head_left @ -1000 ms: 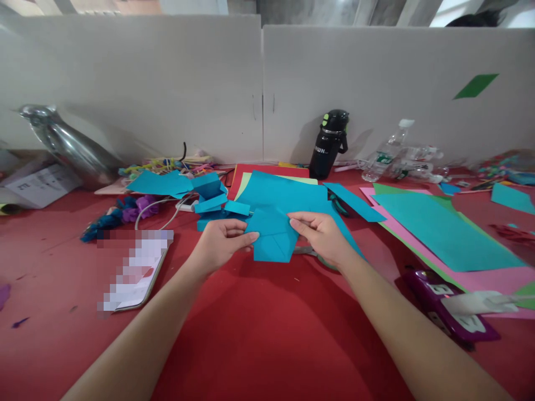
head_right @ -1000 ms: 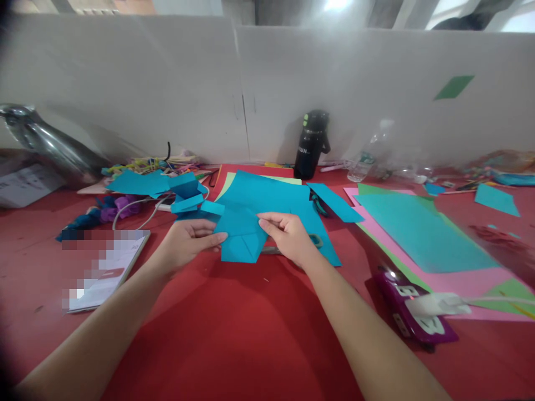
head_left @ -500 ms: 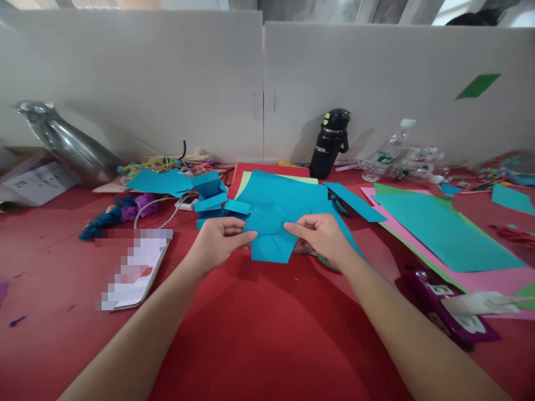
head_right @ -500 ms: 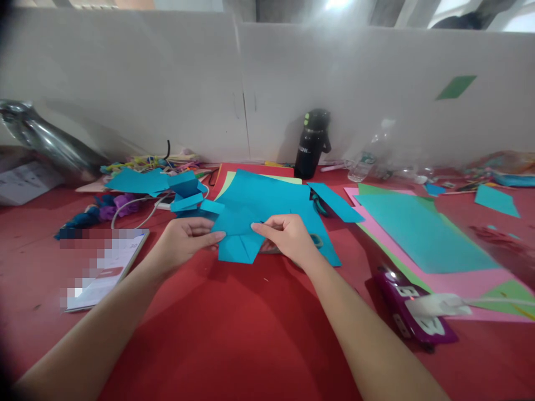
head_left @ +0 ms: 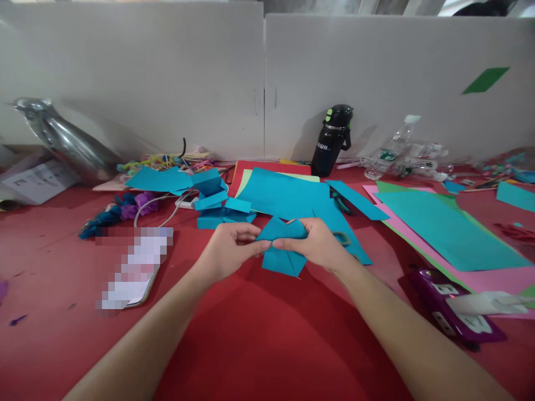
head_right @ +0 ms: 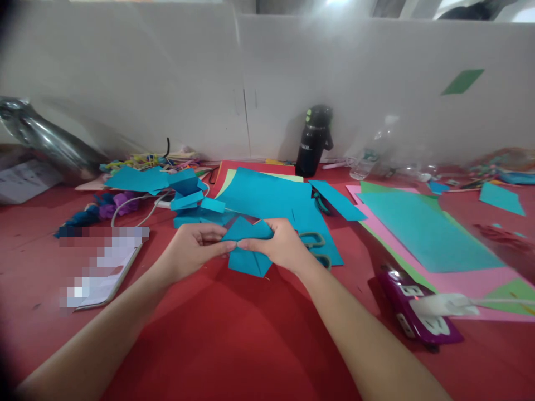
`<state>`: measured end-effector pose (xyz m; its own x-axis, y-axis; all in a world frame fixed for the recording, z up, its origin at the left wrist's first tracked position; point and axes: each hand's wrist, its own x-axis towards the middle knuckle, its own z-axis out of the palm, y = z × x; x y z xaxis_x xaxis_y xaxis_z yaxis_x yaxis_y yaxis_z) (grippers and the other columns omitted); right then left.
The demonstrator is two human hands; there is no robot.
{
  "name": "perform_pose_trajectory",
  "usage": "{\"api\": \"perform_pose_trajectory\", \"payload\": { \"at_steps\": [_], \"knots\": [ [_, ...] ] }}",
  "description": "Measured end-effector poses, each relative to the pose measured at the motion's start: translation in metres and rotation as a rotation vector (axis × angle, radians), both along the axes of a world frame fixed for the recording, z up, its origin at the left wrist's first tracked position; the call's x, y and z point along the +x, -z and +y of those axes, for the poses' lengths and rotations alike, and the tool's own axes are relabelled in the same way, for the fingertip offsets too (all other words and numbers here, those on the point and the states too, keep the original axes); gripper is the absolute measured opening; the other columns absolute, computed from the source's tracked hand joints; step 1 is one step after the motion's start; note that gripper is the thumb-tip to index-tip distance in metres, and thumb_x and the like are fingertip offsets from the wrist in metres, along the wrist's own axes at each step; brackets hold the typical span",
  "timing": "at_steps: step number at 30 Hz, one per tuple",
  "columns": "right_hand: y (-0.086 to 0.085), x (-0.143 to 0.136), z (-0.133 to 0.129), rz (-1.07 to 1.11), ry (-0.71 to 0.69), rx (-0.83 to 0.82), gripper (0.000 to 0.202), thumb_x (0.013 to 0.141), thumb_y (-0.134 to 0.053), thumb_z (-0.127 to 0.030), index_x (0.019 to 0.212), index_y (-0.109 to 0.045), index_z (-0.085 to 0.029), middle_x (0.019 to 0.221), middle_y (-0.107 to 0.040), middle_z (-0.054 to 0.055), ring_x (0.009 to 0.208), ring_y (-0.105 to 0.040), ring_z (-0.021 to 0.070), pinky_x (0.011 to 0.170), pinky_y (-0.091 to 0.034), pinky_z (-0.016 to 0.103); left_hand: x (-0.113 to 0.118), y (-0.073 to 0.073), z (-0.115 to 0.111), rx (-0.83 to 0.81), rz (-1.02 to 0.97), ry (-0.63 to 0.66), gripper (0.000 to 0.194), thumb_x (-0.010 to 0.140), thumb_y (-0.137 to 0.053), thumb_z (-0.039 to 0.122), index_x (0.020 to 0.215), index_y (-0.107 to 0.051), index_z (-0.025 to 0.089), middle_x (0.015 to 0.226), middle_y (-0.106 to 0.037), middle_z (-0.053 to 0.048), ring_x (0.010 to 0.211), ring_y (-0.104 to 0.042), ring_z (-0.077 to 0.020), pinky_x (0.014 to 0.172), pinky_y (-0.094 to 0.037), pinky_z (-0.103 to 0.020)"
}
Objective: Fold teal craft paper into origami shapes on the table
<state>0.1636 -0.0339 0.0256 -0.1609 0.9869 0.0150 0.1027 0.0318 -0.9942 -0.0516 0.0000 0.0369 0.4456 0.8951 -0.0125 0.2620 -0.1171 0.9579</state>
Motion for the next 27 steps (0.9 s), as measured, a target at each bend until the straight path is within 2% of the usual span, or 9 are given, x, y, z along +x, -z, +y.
{"api": "perform_pose_trajectory", "payload": {
  "at_steps": [6,10,13,16,19,22,24,27],
  "knots": [
    [-0.002,0.001,0.001,-0.072,0.112,0.096,0.030,0.070,-0.085,-0.045,0.075,-0.068,-0.021,0.069,-0.066,-0.001,0.060,-0.056,0.0149,0.054,-0.048,0.030,-0.005,0.001,0.004,-0.099,-0.065,0.013,0.027,0.077,-0.082,0.038,0.091,-0.072,0.017,0.074,-0.078,-0.003,0.074,-0.076,-0.0217,0.070,-0.064,-0.031],
    [-0.002,0.003,0.003,-0.076,0.134,0.120,0.033,0.070,-0.084,-0.049,0.073,-0.067,-0.021,0.066,-0.062,-0.001,0.059,-0.052,0.0142,0.052,-0.043,0.028,-0.011,-0.005,0.008,-0.152,-0.121,0.018,0.027,0.078,-0.082,0.035,0.095,-0.074,0.016,0.080,-0.080,-0.006,0.080,-0.077,-0.0227,0.075,-0.065,-0.031],
    [-0.004,0.008,0.004,-0.022,0.175,0.109,0.034,0.069,-0.085,-0.048,0.071,-0.064,-0.020,0.067,-0.060,-0.002,0.058,-0.051,0.0131,0.052,-0.042,0.028,-0.019,-0.013,0.013,-0.123,-0.159,-0.066,0.027,0.080,-0.080,0.035,0.096,-0.075,0.014,0.087,-0.080,-0.009,0.085,-0.077,-0.0238,0.079,-0.064,-0.033],
    [-0.004,0.011,0.003,0.014,0.197,0.076,0.038,0.069,-0.085,-0.048,0.065,-0.059,-0.021,0.062,-0.055,-0.003,0.054,-0.046,0.0113,0.051,-0.041,0.027,-0.022,-0.018,0.015,-0.114,-0.211,-0.154,0.032,0.084,-0.075,0.042,0.098,-0.074,0.013,0.091,-0.080,-0.012,0.086,-0.077,-0.0252,0.081,-0.063,-0.036],
    [-0.003,0.008,0.002,-0.006,0.179,0.097,0.035,0.070,-0.084,-0.048,0.068,-0.063,-0.021,0.064,-0.058,-0.002,0.057,-0.049,0.0127,0.052,-0.042,0.027,-0.014,-0.016,0.010,-0.098,-0.152,-0.071,0.038,0.086,-0.071,0.050,0.100,-0.074,0.015,0.092,-0.078,-0.010,0.088,-0.075,-0.0247,0.080,-0.061,-0.035],
    [-0.002,-0.001,0.001,-0.028,0.110,0.128,0.030,0.073,-0.082,-0.048,0.078,-0.070,-0.021,0.073,-0.066,0.001,0.064,-0.056,0.0156,0.056,-0.046,0.028,-0.002,-0.008,0.003,-0.016,-0.050,0.070,0.033,0.085,-0.071,0.049,0.088,-0.073,0.016,0.082,-0.073,-0.004,0.078,-0.070,-0.0191,0.071,-0.057,-0.028],
    [-0.001,-0.005,0.001,-0.045,0.068,0.140,0.029,0.075,-0.081,-0.048,0.081,-0.071,-0.021,0.077,-0.068,0.002,0.067,-0.058,0.0163,0.059,-0.047,0.029,0.002,-0.002,0.001,0.041,-0.020,0.095,0.036,0.088,-0.068,0.048,0.072,-0.067,0.016,0.068,-0.065,0.000,0.065,-0.062,-0.0140,0.060,-0.050,-0.024],
    [0.000,-0.006,0.002,-0.068,0.028,0.147,0.031,0.080,-0.076,-0.049,0.075,-0.066,-0.020,0.071,-0.062,-0.001,0.064,-0.052,0.0138,0.059,-0.045,0.027,0.000,0.003,0.004,0.041,-0.029,0.114,0.038,0.089,-0.068,0.045,0.066,-0.062,0.015,0.062,-0.061,0.001,0.061,-0.058,-0.0119,0.059,-0.048,-0.023]
  ]
}}
